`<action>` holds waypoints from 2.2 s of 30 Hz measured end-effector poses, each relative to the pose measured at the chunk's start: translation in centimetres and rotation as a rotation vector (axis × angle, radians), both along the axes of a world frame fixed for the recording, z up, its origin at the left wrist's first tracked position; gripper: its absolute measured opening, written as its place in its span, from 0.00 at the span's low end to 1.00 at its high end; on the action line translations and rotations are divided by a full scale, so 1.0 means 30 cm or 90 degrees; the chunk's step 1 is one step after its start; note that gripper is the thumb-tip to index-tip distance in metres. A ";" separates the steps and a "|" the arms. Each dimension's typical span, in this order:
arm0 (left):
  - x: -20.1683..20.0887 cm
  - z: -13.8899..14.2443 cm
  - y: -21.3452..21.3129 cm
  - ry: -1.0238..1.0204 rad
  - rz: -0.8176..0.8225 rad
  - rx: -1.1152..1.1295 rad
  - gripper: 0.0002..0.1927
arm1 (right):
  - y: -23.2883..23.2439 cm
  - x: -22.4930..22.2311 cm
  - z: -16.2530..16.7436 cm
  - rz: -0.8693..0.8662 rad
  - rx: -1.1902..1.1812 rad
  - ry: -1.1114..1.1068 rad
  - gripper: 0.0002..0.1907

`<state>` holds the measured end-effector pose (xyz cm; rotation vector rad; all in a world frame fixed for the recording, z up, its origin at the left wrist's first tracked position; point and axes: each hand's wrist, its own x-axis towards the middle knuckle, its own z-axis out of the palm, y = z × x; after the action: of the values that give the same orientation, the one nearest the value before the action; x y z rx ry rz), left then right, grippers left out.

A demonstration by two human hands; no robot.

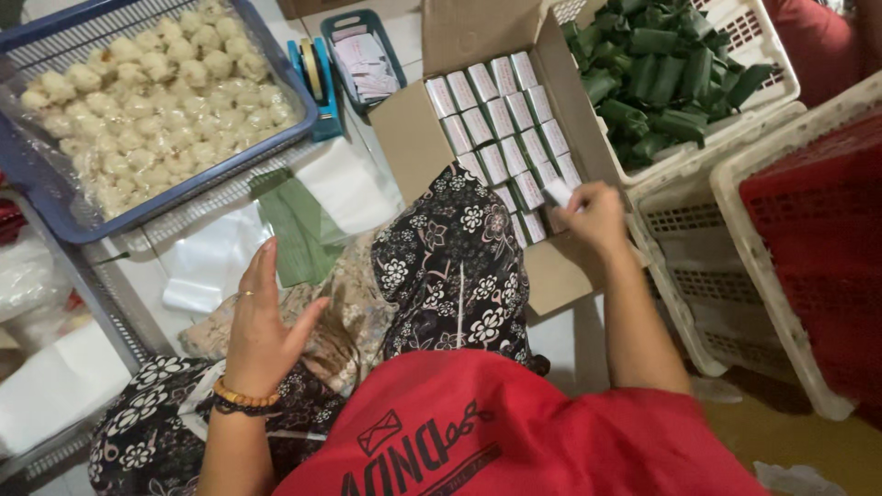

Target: The person wraps small white food items in green leaves, places them in plastic bags, and seals them with labels. The wrapped items are then placed into a cardboard box.

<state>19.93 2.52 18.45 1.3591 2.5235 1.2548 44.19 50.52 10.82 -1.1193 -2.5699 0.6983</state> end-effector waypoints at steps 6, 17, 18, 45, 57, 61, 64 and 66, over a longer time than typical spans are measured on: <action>0.013 -0.014 0.055 0.012 -0.027 -0.014 0.43 | -0.124 -0.024 -0.169 -0.020 -0.041 0.010 0.16; 0.010 -0.031 0.034 0.006 -0.019 -0.019 0.40 | -0.076 -0.158 -0.426 0.134 0.194 -0.078 0.01; 0.002 -0.035 0.020 -0.003 -0.014 -0.020 0.38 | -0.078 -0.181 -0.426 0.146 0.208 -0.075 0.02; -0.222 -0.261 -0.254 -0.106 0.149 0.024 0.44 | -1.011 -1.198 -0.082 0.919 0.171 -0.284 0.08; -0.357 -0.333 -0.153 -0.664 0.264 0.368 0.14 | -1.018 -1.334 0.129 0.593 -1.056 0.047 0.37; -0.410 -0.428 -0.231 -0.694 0.350 0.407 0.15 | -1.137 -1.281 -0.064 0.649 -1.132 -0.095 0.43; -0.423 -0.486 -0.253 -0.781 0.393 0.440 0.18 | -1.181 -1.319 -0.164 0.565 -0.984 -0.160 0.29; -0.443 -0.513 -0.256 -0.839 0.417 0.468 0.21 | -1.177 -1.380 -0.210 0.527 -0.944 -0.173 0.21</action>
<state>6.63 -5.17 3.07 -0.4783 1.4958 2.1980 2.81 15.19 4.51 -0.1679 -2.3930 3.0522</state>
